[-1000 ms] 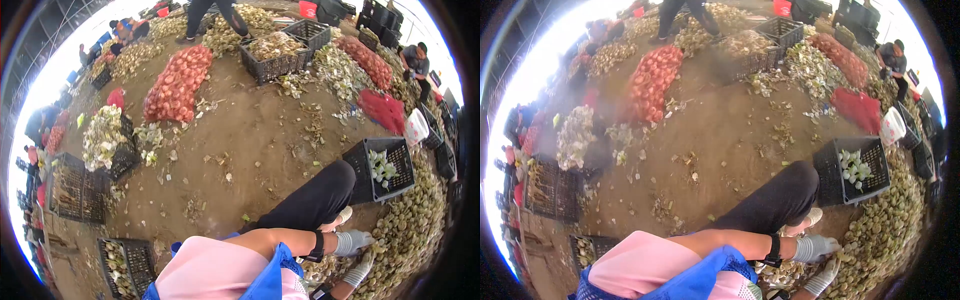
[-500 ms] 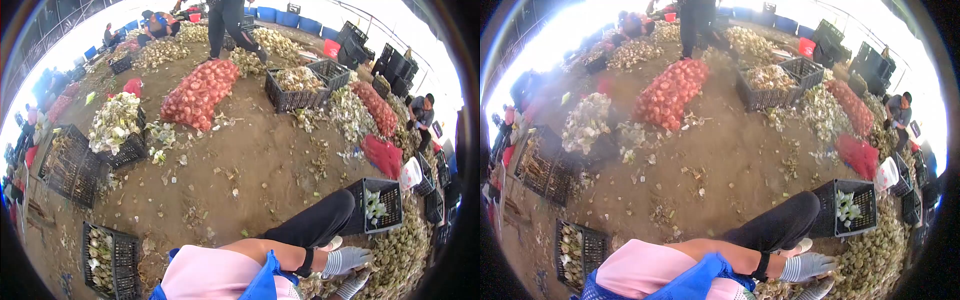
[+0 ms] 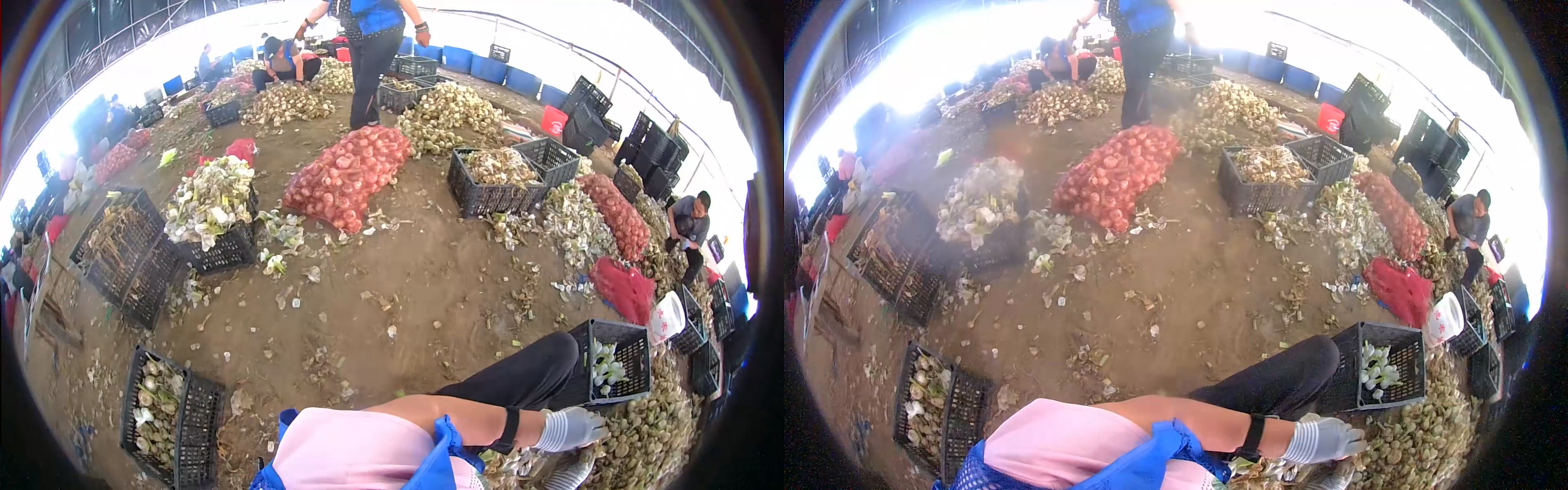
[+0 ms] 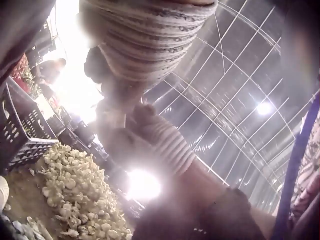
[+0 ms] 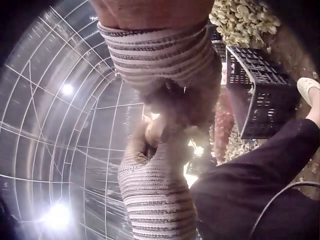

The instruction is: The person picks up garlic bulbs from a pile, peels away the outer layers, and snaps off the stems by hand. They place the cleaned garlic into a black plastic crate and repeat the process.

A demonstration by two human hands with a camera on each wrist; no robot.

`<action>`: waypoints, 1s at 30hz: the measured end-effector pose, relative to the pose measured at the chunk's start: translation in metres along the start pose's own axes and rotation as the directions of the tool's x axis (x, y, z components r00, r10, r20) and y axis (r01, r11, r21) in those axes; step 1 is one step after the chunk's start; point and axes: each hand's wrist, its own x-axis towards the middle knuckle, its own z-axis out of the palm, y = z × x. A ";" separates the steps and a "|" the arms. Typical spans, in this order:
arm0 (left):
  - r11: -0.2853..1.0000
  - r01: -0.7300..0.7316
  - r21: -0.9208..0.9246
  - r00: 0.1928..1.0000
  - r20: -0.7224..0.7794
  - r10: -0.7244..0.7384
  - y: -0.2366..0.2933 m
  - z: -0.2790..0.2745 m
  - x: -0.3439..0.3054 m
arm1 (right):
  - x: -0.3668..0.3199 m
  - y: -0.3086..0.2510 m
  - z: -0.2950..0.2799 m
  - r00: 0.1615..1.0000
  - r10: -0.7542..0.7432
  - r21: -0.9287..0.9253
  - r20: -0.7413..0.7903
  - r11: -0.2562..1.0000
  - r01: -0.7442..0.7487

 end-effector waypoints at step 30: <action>0.112 0.647 -0.754 0.736 0.579 -0.350 0.051 0.130 -0.015 | -0.038 0.026 -0.050 0.883 -0.307 -0.438 -0.354 0.889 0.134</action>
